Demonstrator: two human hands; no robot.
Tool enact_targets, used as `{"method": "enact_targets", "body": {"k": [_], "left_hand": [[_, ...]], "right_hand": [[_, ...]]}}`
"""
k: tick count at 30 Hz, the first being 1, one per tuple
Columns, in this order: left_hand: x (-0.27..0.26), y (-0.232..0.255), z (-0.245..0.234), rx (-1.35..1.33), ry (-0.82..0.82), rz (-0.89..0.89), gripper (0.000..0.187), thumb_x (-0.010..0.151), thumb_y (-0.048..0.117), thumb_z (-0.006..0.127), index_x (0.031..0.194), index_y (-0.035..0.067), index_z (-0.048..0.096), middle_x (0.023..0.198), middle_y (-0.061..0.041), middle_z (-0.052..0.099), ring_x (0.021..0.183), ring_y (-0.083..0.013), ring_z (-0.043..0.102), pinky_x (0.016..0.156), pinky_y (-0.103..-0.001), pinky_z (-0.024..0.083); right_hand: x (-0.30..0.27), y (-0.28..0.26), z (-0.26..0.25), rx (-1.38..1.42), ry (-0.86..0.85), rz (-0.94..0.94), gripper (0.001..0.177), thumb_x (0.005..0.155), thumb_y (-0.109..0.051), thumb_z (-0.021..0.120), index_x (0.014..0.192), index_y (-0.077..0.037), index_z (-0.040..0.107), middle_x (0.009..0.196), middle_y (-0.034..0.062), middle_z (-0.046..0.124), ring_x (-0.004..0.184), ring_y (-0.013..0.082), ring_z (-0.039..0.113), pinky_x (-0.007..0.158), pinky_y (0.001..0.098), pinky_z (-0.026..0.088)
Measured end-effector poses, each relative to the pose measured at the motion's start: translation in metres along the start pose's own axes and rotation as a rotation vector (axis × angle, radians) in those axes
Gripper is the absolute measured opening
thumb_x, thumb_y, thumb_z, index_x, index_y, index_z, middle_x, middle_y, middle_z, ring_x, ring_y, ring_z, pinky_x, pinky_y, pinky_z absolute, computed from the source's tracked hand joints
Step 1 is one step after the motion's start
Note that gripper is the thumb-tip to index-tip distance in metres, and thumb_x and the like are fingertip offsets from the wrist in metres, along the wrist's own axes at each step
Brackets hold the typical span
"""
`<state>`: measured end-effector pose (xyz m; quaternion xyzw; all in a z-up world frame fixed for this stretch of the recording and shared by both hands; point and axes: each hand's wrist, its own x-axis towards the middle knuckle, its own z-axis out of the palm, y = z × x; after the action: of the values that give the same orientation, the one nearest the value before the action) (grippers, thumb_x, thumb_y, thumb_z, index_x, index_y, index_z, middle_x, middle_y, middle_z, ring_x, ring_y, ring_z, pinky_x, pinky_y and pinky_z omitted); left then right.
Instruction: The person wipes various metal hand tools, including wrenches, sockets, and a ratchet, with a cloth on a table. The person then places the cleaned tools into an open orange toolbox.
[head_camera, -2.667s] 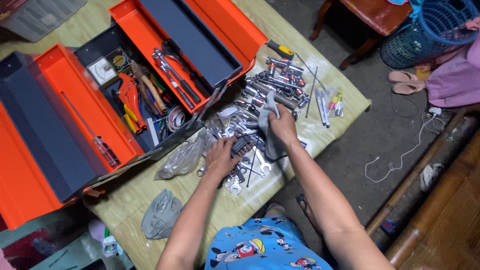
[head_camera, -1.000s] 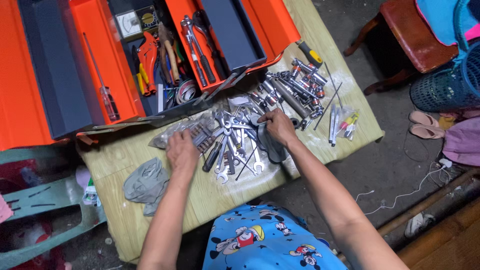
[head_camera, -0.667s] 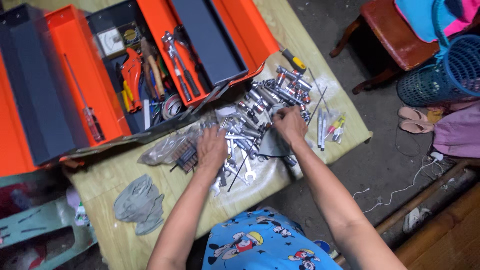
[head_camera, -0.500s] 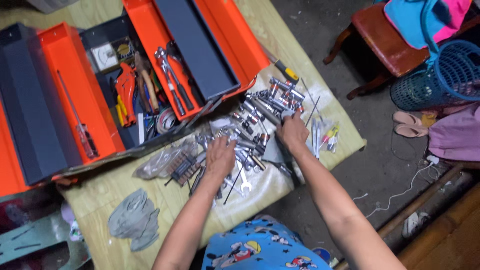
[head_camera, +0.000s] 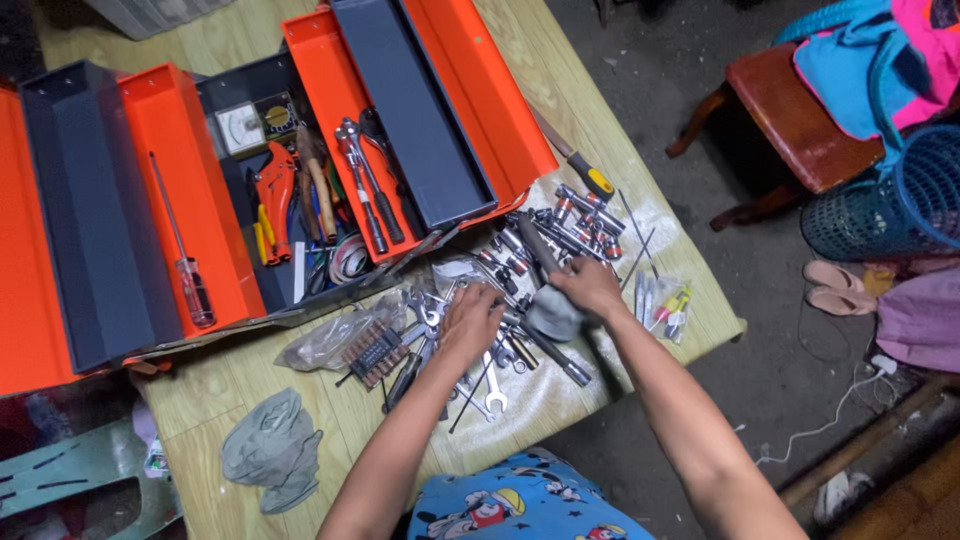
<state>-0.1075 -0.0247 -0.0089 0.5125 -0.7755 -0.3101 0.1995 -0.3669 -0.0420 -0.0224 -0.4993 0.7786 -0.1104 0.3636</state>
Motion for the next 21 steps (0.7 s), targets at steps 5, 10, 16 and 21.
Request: {"method": "enact_targets", "body": {"k": [5, 10, 16, 21], "left_hand": [[0.029, 0.003, 0.025, -0.689, -0.136, -0.328, 0.043, 0.101, 0.038, 0.063, 0.133, 0.011, 0.059, 0.124, -0.008, 0.069, 0.114, -0.0183, 0.067, 0.096, -0.034, 0.053], [0.025, 0.002, 0.022, -1.121, -0.205, -0.396, 0.039, 0.099, 0.029, 0.062, 0.131, 0.006, 0.06, 0.12, -0.007, 0.073, 0.105, -0.0169, 0.066, 0.084, -0.032, 0.052], [-0.002, -0.021, -0.009, -1.072, -0.047, -0.127, 0.032, 0.098, 0.016, 0.071, 0.125, 0.003, 0.061, 0.118, -0.004, 0.073, 0.11, -0.0092, 0.068, 0.094, -0.023, 0.053], [-0.021, -0.019, -0.057, -0.984, 0.039, -0.329, 0.026, 0.095, 0.023, 0.076, 0.11, 0.005, 0.064, 0.092, -0.001, 0.071, 0.076, -0.0058, 0.063, 0.058, -0.022, 0.046]], "right_hand": [[-0.027, 0.014, 0.0, 0.552, -0.388, -0.079, 0.025, 0.086, -0.029, 0.07, 0.095, -0.007, 0.079, 0.082, 0.0026, 0.072, 0.076, 0.0139, 0.063, 0.069, 0.0298, 0.05], [-0.068, -0.009, 0.006, 0.502, -0.44, -0.3, 0.026, 0.09, -0.022, 0.077, 0.109, -0.005, 0.075, 0.099, 0.004, 0.073, 0.092, 0.0106, 0.063, 0.084, 0.0271, 0.049], [-0.08, -0.032, -0.006, 0.582, -0.23, -0.274, 0.029, 0.093, -0.024, 0.071, 0.115, -0.005, 0.075, 0.109, 0.0041, 0.077, 0.101, 0.0122, 0.069, 0.094, 0.0299, 0.053], [-0.104, -0.086, 0.003, 0.38, -0.317, -0.34, 0.033, 0.091, -0.031, 0.074, 0.114, -0.007, 0.077, 0.107, 0.0036, 0.077, 0.1, 0.0118, 0.068, 0.093, 0.03, 0.051]]}}
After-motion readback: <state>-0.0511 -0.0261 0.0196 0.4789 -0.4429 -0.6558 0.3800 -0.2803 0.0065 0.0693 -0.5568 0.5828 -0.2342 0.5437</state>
